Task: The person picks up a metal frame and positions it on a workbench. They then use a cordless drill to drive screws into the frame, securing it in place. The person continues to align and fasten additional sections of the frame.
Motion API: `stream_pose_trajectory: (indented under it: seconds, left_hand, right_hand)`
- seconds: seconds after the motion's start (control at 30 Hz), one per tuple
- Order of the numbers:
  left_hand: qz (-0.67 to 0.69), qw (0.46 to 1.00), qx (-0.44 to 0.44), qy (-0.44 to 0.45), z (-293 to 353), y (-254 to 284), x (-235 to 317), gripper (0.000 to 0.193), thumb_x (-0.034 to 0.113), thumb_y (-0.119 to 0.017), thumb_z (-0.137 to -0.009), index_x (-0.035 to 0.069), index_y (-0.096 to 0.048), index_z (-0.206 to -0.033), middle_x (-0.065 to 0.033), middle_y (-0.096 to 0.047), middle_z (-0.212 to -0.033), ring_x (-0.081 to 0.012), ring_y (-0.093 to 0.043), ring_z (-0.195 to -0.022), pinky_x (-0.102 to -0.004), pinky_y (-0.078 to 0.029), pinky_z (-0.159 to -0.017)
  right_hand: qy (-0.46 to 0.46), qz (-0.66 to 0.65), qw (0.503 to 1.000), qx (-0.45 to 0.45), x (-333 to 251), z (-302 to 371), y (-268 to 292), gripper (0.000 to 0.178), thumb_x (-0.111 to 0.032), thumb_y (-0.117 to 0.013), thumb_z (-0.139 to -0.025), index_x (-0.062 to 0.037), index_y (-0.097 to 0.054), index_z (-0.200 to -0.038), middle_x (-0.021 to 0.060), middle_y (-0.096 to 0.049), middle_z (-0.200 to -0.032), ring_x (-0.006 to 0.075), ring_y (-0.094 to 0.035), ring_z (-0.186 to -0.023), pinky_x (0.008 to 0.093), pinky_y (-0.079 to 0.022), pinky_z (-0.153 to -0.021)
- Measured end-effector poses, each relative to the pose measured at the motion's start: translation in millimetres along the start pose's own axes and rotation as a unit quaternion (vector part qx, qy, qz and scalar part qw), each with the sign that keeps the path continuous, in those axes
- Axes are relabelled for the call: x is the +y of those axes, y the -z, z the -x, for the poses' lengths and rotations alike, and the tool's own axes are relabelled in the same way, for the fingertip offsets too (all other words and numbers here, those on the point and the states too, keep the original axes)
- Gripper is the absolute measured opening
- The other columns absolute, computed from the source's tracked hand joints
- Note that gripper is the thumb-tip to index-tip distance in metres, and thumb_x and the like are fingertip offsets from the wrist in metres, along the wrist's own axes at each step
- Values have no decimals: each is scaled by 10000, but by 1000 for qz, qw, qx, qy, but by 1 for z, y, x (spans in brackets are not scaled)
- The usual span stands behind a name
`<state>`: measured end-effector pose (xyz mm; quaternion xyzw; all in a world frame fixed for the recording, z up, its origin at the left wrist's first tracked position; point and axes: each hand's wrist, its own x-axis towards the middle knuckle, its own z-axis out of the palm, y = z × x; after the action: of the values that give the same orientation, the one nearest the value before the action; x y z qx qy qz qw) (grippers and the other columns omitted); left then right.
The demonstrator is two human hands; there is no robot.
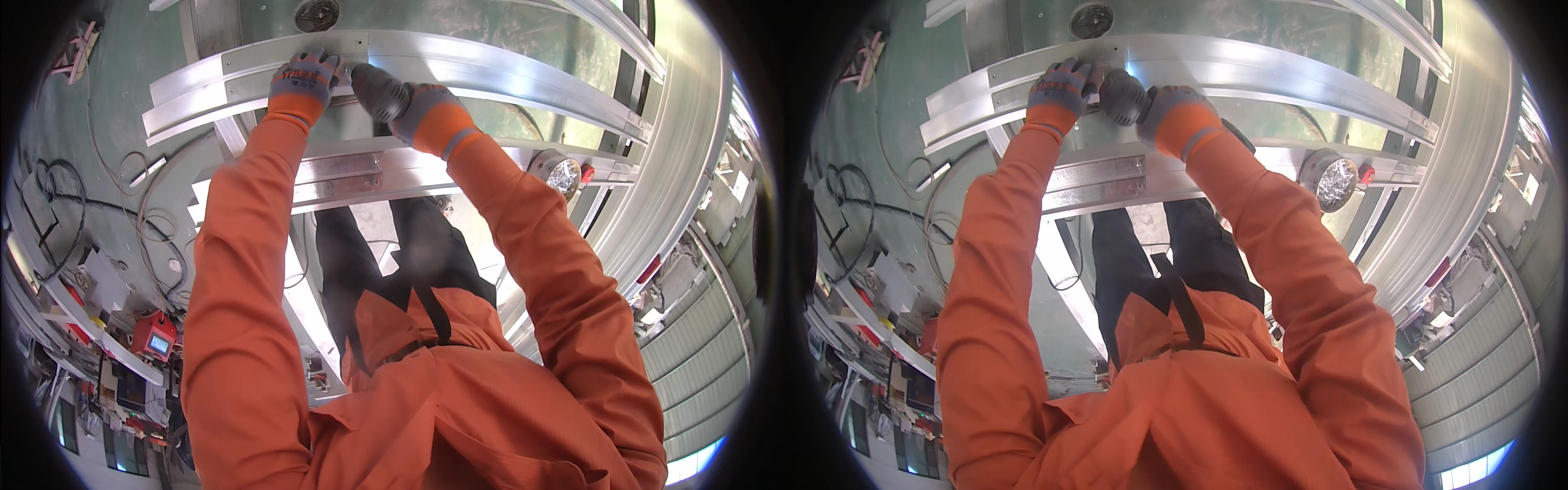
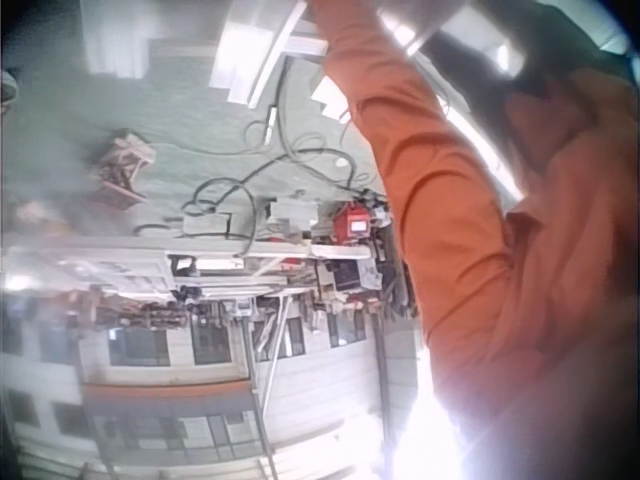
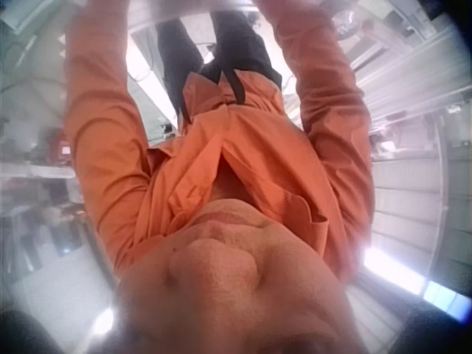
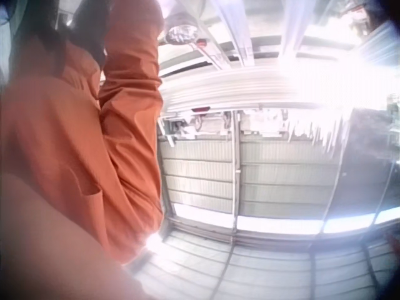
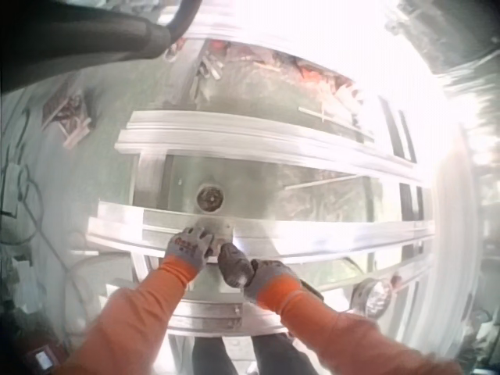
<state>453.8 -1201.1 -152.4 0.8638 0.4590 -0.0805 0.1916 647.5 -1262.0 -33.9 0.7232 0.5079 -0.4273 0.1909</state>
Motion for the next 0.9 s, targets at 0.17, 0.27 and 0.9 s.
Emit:
stream_pose_trajectory:
  seconds: [0.17, 0.27, 0.9]
  left_hand:
    - [-7, 999, 41, -17, 2, -13, -7, 351, 344, -639, -919, 221, -646, -1247, -60, -609, -1301, -326, -601, -1174, -462, -532, -959]
    - [19, 1000, 10, -21, -2, -4, -5, 343, 332, -629, -926, 216, -654, -1248, -65, -612, -1306, -324, -601, -1185, -456, -518, -985]
    - [19, 999, 0, -30, -3, 3, -5, 290, 275, -577, -934, 200, -662, -1201, -42, -627, -1237, -286, -595, -1171, -423, -527, -957]
  right_hand:
    - [-17, 7, 1000, -19, -7, 0, -2, 425, -255, -599, -831, -46, -672, -1193, 190, -689, -1204, 348, -641, -1163, 413, -512, -995]
    - [-41, -9, 999, -34, -6, -1, -2, 426, -254, -600, -833, -48, -672, -1199, 188, -690, -1206, 344, -640, -1168, 410, -512, -996]
    - [-54, 63, 994, -75, -27, -5, 31, 375, -227, -582, -843, -64, -705, -1157, 159, -708, -1180, 331, -656, -1151, 406, -517, -991]
